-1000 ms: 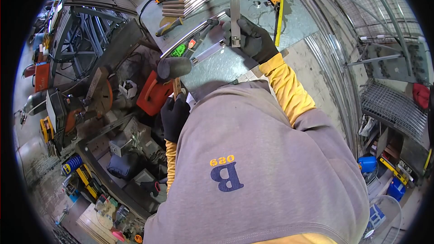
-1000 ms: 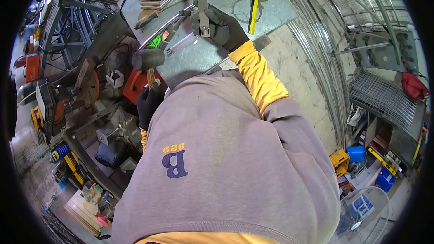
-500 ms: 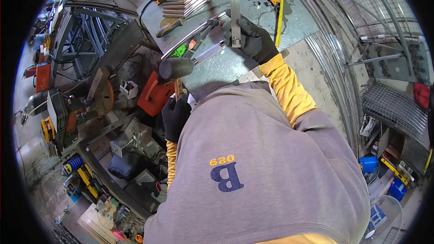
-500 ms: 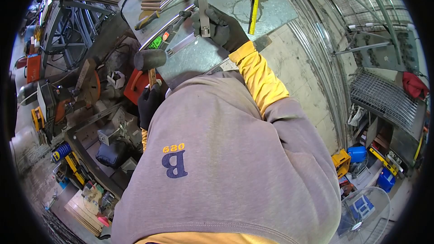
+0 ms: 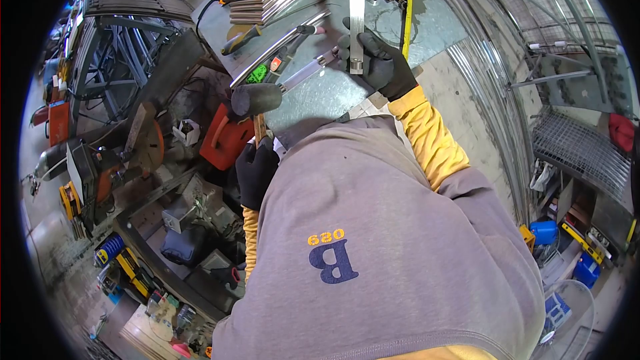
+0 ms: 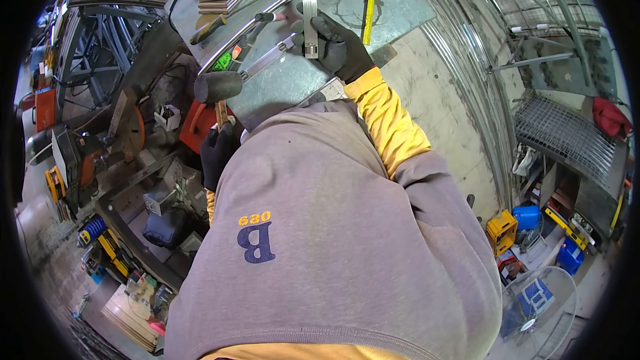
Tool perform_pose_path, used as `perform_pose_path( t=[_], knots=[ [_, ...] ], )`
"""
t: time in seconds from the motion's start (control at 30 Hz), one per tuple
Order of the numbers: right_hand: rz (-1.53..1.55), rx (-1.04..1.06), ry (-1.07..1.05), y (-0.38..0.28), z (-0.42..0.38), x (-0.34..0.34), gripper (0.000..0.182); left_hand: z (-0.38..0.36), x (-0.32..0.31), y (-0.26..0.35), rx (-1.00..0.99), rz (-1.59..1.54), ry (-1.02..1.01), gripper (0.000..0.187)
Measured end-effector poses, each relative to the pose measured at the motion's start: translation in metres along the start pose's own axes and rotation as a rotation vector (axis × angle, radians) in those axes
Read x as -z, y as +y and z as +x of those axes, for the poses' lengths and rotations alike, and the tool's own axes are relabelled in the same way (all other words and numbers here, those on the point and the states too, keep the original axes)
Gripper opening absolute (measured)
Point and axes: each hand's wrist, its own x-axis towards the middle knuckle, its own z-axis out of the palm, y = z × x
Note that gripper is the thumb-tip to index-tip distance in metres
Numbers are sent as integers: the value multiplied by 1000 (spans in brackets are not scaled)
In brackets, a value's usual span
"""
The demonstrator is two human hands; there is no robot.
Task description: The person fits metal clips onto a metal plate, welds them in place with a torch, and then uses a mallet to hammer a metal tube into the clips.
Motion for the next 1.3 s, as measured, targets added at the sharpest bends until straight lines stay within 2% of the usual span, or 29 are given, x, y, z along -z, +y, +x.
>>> perform_pose_path(
  t=[0.07, 0.1, 0.17, 0.2, 0.23, 0.3, 0.37, 0.4, 0.43, 0.5, 0.53, 0.57, 0.63, 0.77, 0.83, 0.93, 1.1, 1.17, 1.23, 1.3],
  knots=[
    [14, 9, 162, 1, -3, -9, 54, -1, -2, 3, -24, 27, 0, 20],
    [15, 10, 162, 0, -6, -17, 54, -2, -2, 4, -47, 53, 2, 20],
    [-270, -66, 198, -8, -15, -30, 53, 1, 2, 0, -32, 52, 1, 21],
    [-408, -177, 137, -19, -16, -30, 49, 0, 2, 1, -16, 49, 0, 22],
    [-668, -96, 409, -15, -33, -34, 39, -1, 5, 3, -9, 52, 5, 22],
    [-1148, -291, 502, -21, -53, -67, 39, -8, 6, 23, -34, 277, -33, 29],
    [-1472, -455, 566, -8, -69, -52, 40, -8, 4, 28, -65, 301, -47, 32],
    [-1790, -411, 585, 1, -79, -59, 37, -6, 3, 30, -106, 320, -72, 37],
    [-1780, -419, 586, 12, -86, -58, 37, -4, 4, 31, -97, 326, -72, 37],
    [-2191, -283, 642, 28, -94, -54, 37, 3, 2, 31, -85, 302, -174, 39],
    [-2143, -376, 687, 31, -95, -52, 36, 8, 3, 27, -91, 288, -203, 38],
    [-2137, -379, 688, 32, -96, -49, 36, 12, 1, 26, -87, 292, -203, 38],
    [-2164, -324, 679, 34, -98, -41, 34, 20, -5, 26, -346, 524, -268, 37],
    [-2193, -256, 652, 34, -99, -38, 32, 30, -22, 37, -461, 674, -325, 36],
    [-2238, -210, 565, 34, -100, -37, 31, 32, -35, 55, -495, 850, -362, 32],
    [-2241, -239, 565, 31, -99, -43, 31, 36, -48, 62, -612, 959, -354, 31],
    [-2220, -229, 577, 33, -101, -38, 30, 42, -47, 74, -639, 1118, -351, 32],
    [-2230, -129, 576, 37, -105, -29, 29, 35, -54, 89, -637, 1153, -334, 32],
    [-2222, -133, 581, 37, -106, -34, 29, 23, -66, 106, -364, 899, -278, 31],
    [-2219, -128, 575, 38, -104, -33, 29, 24, -63, 103, -351, 912, -285, 30]
  ],
)
